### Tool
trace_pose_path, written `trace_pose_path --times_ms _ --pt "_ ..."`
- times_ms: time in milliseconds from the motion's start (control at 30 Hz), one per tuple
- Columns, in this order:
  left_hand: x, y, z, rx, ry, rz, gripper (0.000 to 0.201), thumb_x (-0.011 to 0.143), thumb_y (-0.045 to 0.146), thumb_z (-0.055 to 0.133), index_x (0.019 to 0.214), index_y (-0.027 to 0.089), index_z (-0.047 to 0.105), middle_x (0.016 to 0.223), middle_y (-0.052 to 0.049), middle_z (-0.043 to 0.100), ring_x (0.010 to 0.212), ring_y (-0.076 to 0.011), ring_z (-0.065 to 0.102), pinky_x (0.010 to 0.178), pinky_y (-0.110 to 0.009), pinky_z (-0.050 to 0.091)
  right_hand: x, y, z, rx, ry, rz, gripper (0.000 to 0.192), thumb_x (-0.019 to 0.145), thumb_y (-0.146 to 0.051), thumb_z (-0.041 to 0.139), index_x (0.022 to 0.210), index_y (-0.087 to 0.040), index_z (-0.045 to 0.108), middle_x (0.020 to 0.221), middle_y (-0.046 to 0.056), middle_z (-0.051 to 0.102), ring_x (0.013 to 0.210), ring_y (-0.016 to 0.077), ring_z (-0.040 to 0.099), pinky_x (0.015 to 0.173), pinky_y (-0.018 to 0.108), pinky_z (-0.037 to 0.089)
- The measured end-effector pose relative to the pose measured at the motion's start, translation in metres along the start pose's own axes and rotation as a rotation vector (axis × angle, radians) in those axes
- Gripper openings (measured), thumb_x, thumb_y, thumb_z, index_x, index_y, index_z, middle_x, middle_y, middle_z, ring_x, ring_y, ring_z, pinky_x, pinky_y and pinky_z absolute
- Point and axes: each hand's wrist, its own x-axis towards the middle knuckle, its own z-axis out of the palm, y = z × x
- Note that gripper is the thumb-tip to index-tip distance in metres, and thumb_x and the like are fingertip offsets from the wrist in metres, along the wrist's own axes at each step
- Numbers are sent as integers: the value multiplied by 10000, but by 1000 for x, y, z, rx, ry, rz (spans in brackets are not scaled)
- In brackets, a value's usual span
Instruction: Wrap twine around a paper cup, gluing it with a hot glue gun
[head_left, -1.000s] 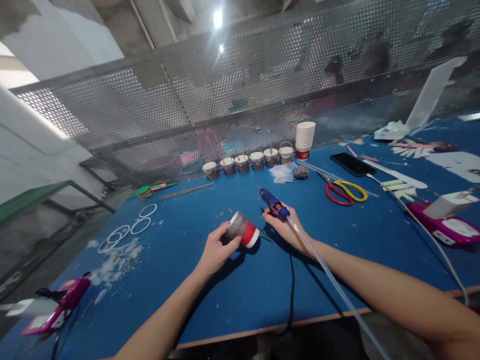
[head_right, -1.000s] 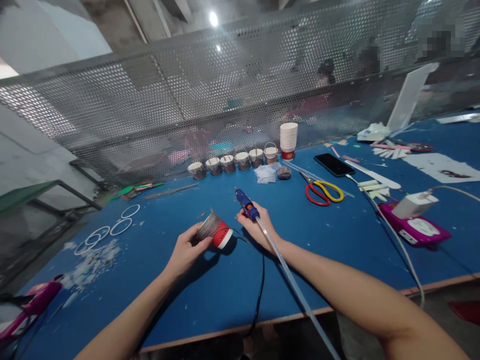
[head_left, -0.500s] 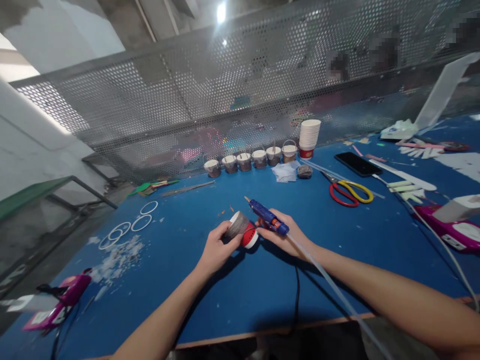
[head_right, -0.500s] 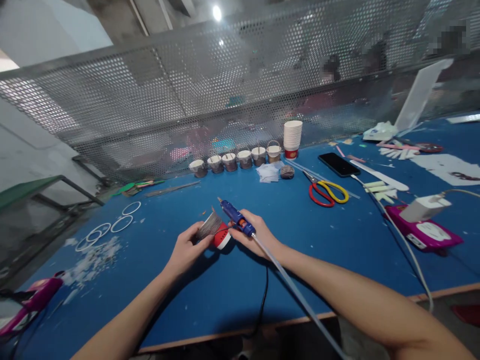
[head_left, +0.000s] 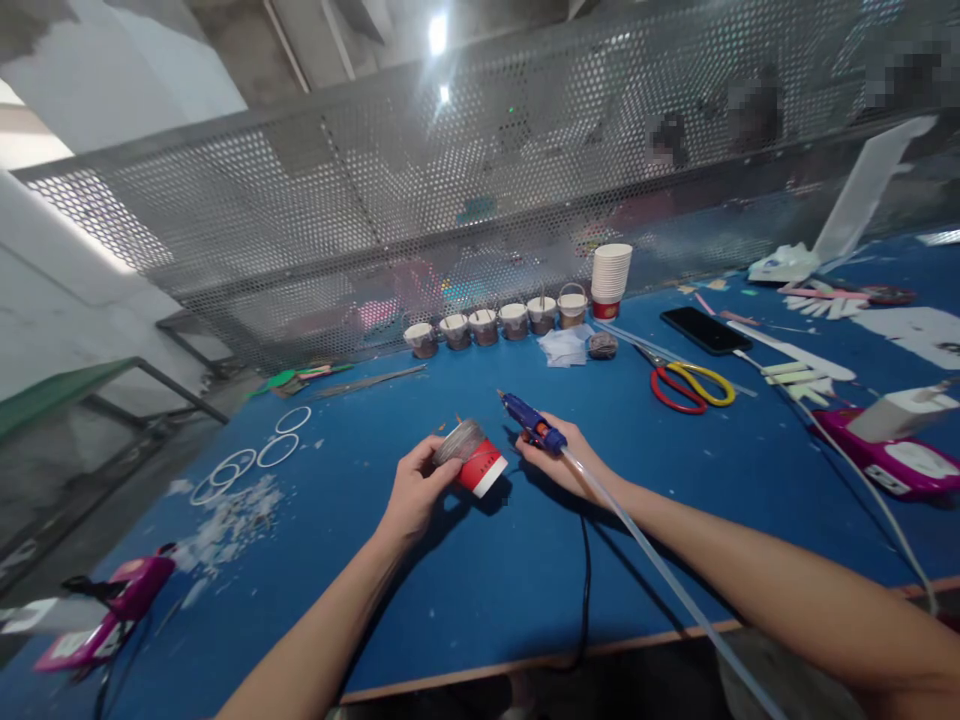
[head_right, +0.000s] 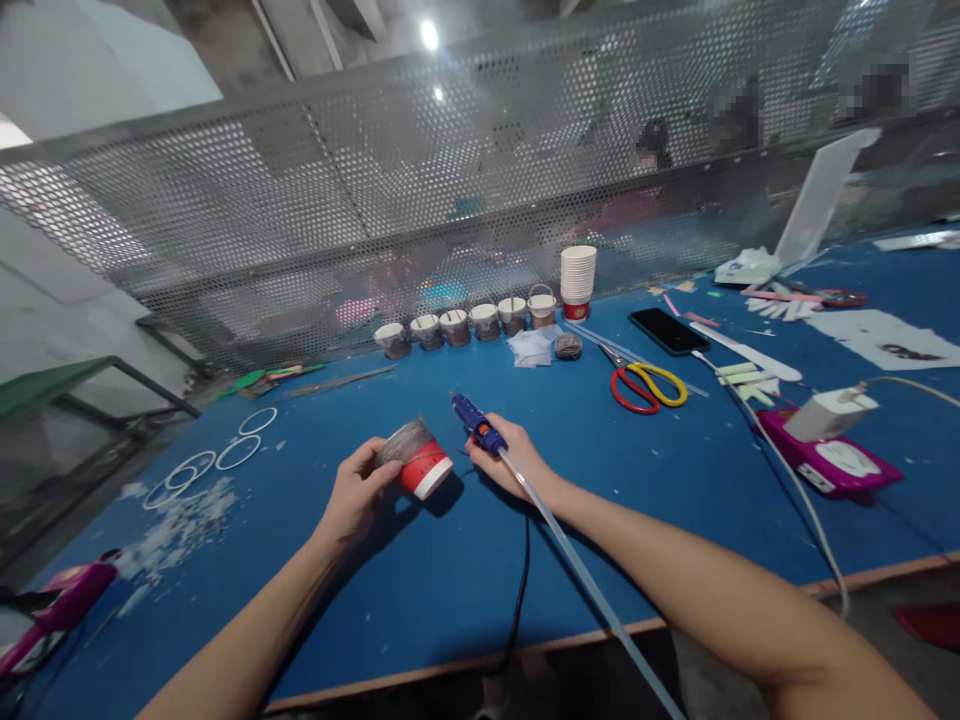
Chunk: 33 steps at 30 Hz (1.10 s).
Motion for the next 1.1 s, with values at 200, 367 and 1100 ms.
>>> trace_pose_path --times_ms 200,367,1100 --pt "6 -5 -7 -71 34 61 153 664 330 681 698 191 627 643 28 526 602 -109 465 560 -225 385 13 9 -10 81 158 193 99 627 -265 625 669 -199 567 554 -33 570 511 135 524 553 271 423" --pt "4 0 -7 132 42 74 179 680 349 669 766 197 631 690 8 581 629 -134 511 602 -271 432 21 1 -17 190 224 276 131 660 -288 631 707 -202 545 593 -2 611 533 161 610 551 294 487" --pt "7 6 -4 1133 78 624 309 815 306 577 1094 200 657 1162 -140 663 1079 -291 588 781 -369 538 10 -28 -11 797 72 500 154 553 -206 722 648 -177 604 686 26 709 609 150 679 627 271 550"
